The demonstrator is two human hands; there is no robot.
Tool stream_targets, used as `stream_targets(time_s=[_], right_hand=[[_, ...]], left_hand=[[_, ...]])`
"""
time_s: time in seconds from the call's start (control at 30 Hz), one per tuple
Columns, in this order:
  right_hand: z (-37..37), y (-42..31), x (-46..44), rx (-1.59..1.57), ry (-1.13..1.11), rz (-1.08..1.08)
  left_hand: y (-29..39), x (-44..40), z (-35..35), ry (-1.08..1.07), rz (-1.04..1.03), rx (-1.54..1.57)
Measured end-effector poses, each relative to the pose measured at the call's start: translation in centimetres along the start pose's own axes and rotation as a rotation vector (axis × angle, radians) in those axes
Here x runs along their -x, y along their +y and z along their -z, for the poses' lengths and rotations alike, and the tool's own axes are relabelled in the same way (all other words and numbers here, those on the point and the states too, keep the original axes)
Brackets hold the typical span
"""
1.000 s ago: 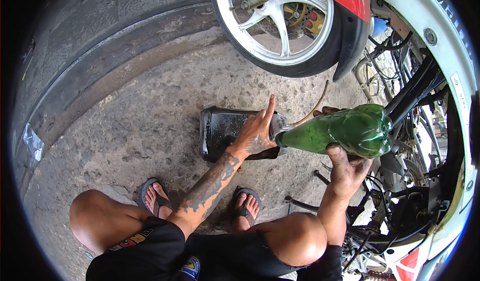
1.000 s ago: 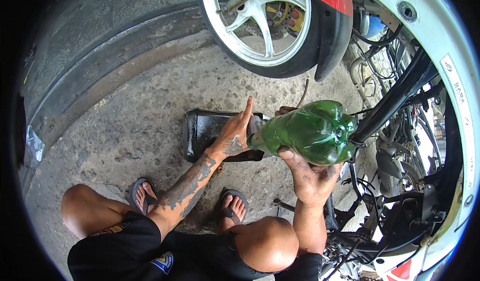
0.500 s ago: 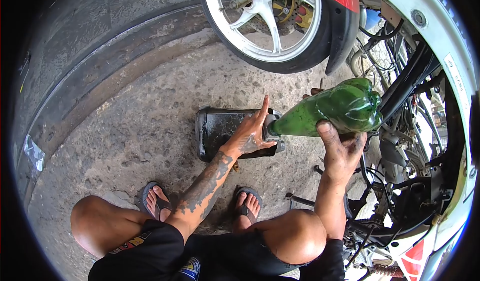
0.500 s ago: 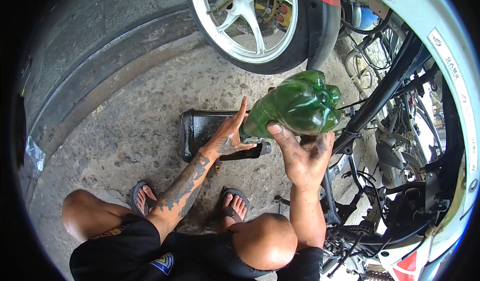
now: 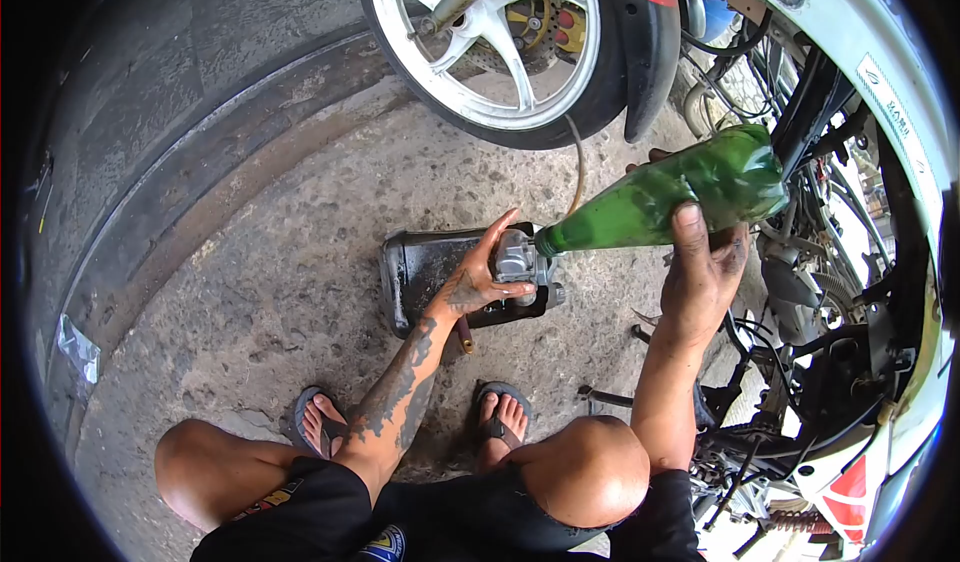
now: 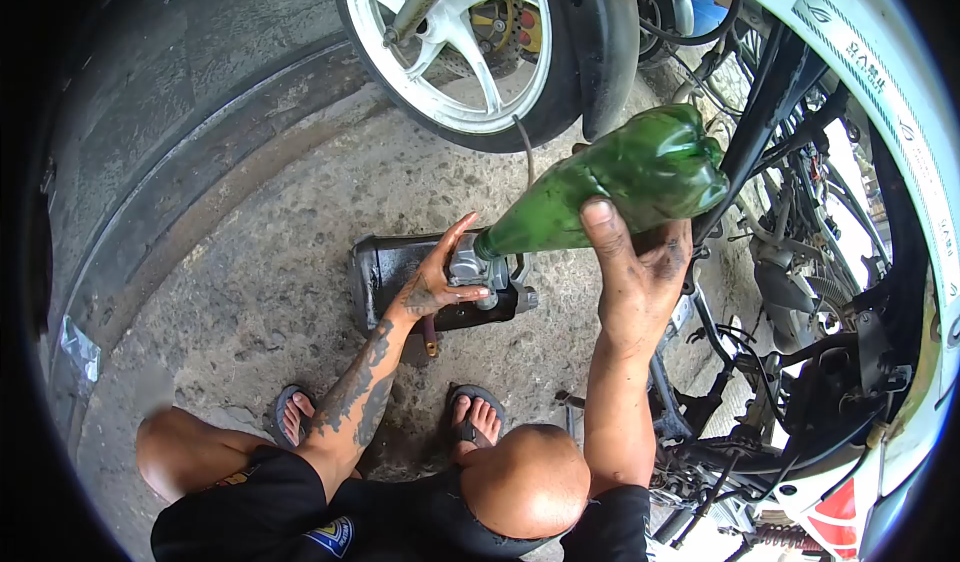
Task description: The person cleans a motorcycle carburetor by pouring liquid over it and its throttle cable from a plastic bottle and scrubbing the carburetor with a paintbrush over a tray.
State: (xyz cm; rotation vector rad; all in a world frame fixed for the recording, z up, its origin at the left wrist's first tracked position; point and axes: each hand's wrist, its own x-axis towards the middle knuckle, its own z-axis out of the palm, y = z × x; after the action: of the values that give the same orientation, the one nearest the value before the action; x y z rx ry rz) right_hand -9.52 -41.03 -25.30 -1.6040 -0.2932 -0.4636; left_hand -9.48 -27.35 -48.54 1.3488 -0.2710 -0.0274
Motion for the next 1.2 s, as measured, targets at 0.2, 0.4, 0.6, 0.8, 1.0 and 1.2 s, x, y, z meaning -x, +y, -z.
stream_targets(time_s=[0.2,0.4,0.6,0.8,1.0,1.2], right_hand=[[1.1,0.3,-0.1,-0.07,-0.019,-0.074],[0.6,-0.3,0.1,-0.014,-0.007,-0.044],[0.4,0.3,0.4,-0.082,0.005,-0.015],[2.5,1.2,2.3,-0.111,0.118,-0.054],[4.0,3.5,4.4,-0.168,0.093,-0.074],[4.3,4.9,5.7,-0.151,0.057,-0.035]], left_hand=[[1.3,0.8,1.4,-0.068,0.325,0.525],[-1.6,0.6,1.8,-0.146,0.234,0.664],[-1.1,0.4,1.0,-0.248,0.129,0.782],[-1.9,0.5,0.2,-0.07,0.257,0.928],[-2.0,1.0,0.2,0.006,0.388,1.199],[-1.1,1.0,-1.8,-0.06,0.372,1.357]])
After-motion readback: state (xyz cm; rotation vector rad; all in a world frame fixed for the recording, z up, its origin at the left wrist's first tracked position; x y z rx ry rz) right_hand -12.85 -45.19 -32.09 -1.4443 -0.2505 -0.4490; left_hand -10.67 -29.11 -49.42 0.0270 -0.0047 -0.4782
